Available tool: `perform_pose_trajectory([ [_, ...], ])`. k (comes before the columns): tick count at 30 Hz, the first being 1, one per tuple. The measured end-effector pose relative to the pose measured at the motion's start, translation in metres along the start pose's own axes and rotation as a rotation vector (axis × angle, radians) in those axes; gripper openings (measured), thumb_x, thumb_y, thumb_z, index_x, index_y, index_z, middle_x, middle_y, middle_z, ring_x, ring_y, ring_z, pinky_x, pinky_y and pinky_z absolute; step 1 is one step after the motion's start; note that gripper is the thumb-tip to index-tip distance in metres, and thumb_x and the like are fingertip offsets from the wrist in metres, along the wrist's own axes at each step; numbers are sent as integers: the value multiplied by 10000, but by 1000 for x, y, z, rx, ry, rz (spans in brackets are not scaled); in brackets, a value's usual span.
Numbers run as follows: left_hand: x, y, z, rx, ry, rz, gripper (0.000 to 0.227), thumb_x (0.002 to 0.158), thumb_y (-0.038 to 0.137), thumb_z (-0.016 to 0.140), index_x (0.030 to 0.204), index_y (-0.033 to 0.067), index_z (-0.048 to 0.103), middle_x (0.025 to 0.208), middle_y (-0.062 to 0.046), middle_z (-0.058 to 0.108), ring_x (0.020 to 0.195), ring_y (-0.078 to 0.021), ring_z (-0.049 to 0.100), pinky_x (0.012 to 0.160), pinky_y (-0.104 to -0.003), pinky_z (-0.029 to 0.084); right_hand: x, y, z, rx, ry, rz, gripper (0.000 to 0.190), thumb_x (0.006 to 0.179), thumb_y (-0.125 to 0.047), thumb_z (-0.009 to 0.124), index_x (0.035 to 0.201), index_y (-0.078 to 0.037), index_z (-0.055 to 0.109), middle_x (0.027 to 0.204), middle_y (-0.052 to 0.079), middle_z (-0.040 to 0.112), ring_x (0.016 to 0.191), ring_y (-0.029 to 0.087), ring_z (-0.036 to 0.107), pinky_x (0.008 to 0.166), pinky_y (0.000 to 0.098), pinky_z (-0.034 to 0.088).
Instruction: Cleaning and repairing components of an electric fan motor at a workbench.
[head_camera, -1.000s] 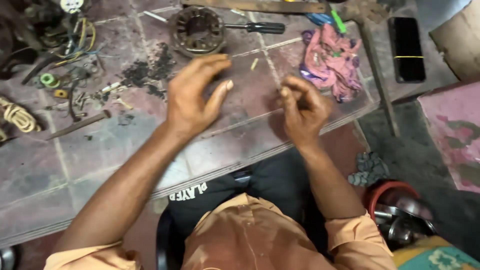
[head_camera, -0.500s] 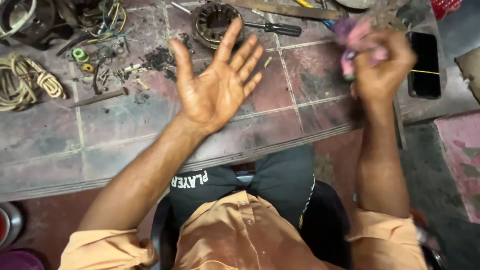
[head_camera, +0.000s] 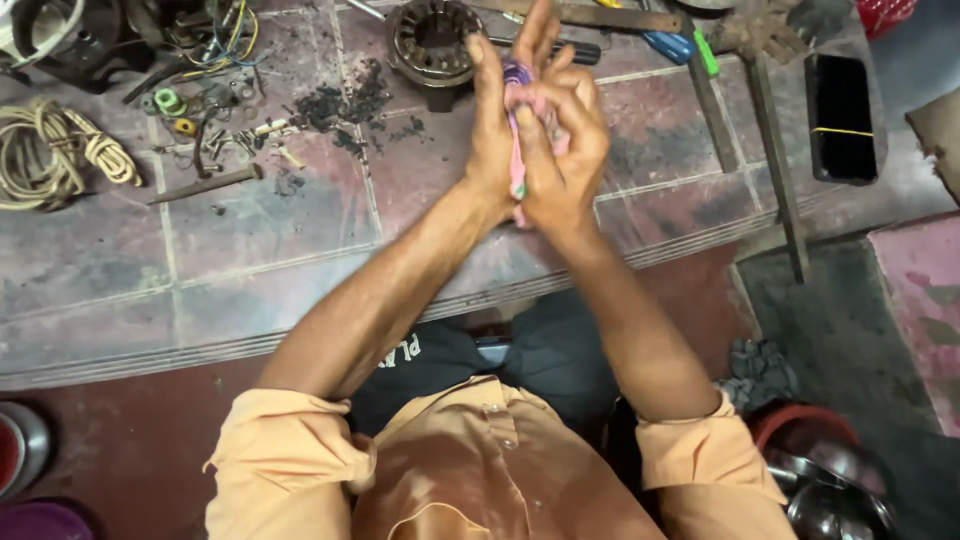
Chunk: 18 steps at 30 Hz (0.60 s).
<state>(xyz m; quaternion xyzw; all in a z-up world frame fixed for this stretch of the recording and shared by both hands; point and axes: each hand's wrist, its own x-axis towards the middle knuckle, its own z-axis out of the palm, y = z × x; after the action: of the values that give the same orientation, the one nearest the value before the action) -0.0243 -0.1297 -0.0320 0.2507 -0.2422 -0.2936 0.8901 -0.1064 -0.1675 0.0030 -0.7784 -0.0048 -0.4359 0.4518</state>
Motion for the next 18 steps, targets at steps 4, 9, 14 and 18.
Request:
perform_pose_trajectory([
  [4, -27, -8, -8, -68, 113, -143, 1032, 1054, 810, 277, 1583, -76, 263, 1369, -281, 375, 1240, -301, 372, 1132, -474, 327, 34, 5, 2, -102, 66, -93, 124, 996, -115, 735, 1064, -12, 746, 990, 110, 613, 923, 230, 630, 824, 361, 524],
  [9, -47, 44, 25, -236, -274, -312, 1171, 778, 955, 213, 1691, 231, 91, 1731, 8, 232, 1626, -182, 221, 1350, -339, 167, 61, 80, -29, -438, 109, -257, 153, 950, -116, 819, 1013, -17, 721, 931, 98, 702, 864, 231, 678, 779, 366, 522],
  [14, -34, 76, 24, -444, -238, -256, 1202, 757, 978, 290, 1691, 240, 121, 1669, -18, 250, 1515, -170, 268, 1243, -316, 242, 54, 79, -57, 319, 240, 263, 156, 1056, -123, 715, 981, -11, 637, 873, 73, 656, 722, 154, 621, 632, 306, 498],
  [18, 6, 74, 10, -708, 207, -48, 1200, 823, 994, 327, 1694, 204, 85, 1702, -54, 228, 1389, -250, 369, 1184, -431, 317, 13, -25, -10, 406, 171, 178, 171, 985, -131, 560, 1086, -13, 631, 1021, 92, 649, 901, 172, 636, 796, 326, 544],
])
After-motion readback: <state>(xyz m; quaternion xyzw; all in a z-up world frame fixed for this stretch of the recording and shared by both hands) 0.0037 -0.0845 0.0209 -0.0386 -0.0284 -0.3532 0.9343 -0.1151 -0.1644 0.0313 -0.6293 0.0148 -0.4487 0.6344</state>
